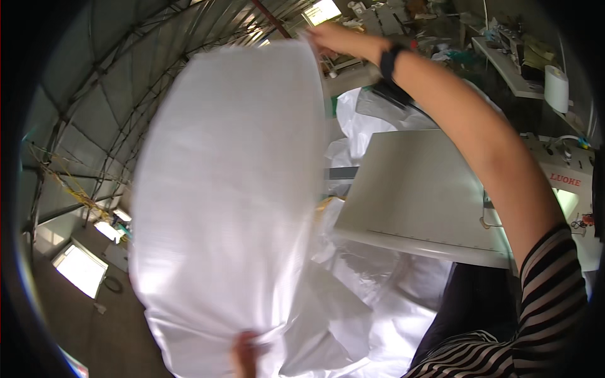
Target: Sewing large white plastic or synthetic fabric sheets using an industrial sewing machine.
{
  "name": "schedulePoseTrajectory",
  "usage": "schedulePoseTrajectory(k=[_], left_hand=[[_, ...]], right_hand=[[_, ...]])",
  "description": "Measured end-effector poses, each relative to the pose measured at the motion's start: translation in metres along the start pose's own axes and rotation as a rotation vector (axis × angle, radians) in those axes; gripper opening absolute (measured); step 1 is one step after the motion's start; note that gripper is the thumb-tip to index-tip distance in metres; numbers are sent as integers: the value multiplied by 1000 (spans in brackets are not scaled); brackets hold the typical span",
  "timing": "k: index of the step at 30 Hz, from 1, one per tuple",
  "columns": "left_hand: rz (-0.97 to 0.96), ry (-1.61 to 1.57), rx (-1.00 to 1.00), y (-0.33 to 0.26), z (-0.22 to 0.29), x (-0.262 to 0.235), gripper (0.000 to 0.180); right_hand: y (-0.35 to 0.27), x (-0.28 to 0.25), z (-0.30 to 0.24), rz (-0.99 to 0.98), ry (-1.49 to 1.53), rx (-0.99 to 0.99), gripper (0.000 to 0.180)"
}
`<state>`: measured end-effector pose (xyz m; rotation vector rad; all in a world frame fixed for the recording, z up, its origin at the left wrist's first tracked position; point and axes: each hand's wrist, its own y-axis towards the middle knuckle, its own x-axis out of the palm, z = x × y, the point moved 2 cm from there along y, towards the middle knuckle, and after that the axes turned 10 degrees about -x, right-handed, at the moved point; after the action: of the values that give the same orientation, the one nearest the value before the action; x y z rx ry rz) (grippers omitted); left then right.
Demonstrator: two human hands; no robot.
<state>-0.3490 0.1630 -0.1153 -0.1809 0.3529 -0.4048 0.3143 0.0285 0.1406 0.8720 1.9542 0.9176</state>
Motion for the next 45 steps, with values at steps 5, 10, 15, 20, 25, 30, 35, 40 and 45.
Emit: schedulePoseTrajectory(k=[5,10,15,20,25,30,35,40,45], left_hand=[[-720,620,547,-74,-23,169,28],[-1448,753,370,-97,-57,295,40],[-1769,846,268,-123,-112,361,39],[-1975,878,191,-133,-137,388,36],[-2132,993,381,-137,-124,406,40],[-1316,724,674,-44,-55,464,43],[-441,813,1346,46,-39,569,66],[-410,1025,1354,32,-47,601,64],[-423,1043,1399,15,-33,589,56]], right_hand=[[-182,-69,126,179,-413,429,23],[-312,-98,85,57,-878,435,34],[-452,-63,-114,-71,-780,566,55],[-546,-18,-234,-248,-605,871,48],[-641,-2,-191,19,-214,1439,59],[-698,36,-165,152,152,1345,30],[-714,58,-199,98,427,1300,30],[-698,33,-229,-176,94,1118,33],[-768,-78,-303,152,-799,1019,63]])
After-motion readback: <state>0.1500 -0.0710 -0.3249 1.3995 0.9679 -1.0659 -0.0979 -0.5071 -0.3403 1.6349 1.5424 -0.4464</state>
